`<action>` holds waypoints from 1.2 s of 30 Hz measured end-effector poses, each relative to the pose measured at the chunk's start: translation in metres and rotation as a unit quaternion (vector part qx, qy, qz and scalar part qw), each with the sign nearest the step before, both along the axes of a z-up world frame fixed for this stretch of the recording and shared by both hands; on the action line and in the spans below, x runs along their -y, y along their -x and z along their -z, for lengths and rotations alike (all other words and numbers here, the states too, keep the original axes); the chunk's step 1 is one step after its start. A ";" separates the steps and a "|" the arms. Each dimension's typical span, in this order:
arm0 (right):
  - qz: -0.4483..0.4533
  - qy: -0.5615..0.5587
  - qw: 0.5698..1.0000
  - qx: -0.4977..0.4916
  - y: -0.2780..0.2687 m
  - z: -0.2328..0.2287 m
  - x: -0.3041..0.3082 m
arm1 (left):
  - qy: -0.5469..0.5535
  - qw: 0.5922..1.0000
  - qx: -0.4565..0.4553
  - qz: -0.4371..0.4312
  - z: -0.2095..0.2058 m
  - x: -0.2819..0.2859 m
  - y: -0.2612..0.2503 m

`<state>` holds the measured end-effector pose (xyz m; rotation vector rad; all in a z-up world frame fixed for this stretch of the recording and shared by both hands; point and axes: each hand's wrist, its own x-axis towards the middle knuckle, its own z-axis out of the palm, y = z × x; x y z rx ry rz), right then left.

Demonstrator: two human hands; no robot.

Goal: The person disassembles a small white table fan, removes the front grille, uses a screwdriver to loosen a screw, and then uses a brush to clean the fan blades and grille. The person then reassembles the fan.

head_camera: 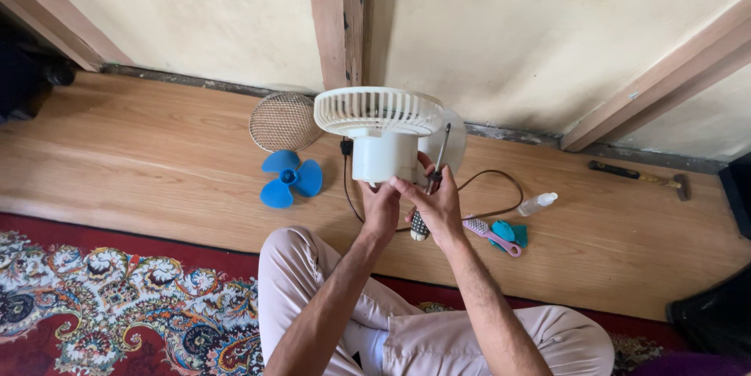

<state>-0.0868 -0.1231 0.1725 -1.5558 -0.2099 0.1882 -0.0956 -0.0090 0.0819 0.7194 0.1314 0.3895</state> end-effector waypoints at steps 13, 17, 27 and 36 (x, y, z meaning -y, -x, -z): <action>0.000 -0.103 0.992 -0.072 -0.026 0.035 0.039 | -0.321 0.945 0.014 -0.055 -0.026 0.027 0.005; -0.016 -0.134 0.986 -0.093 -0.029 0.024 0.051 | -0.271 0.959 0.083 0.002 -0.031 0.030 0.015; -0.042 -0.192 0.977 -0.087 -0.037 0.031 0.083 | -0.356 0.922 0.135 0.071 -0.049 0.010 0.018; -0.048 -0.214 0.970 -0.106 -0.030 0.054 0.107 | -0.429 0.895 0.069 0.098 -0.047 -0.029 0.014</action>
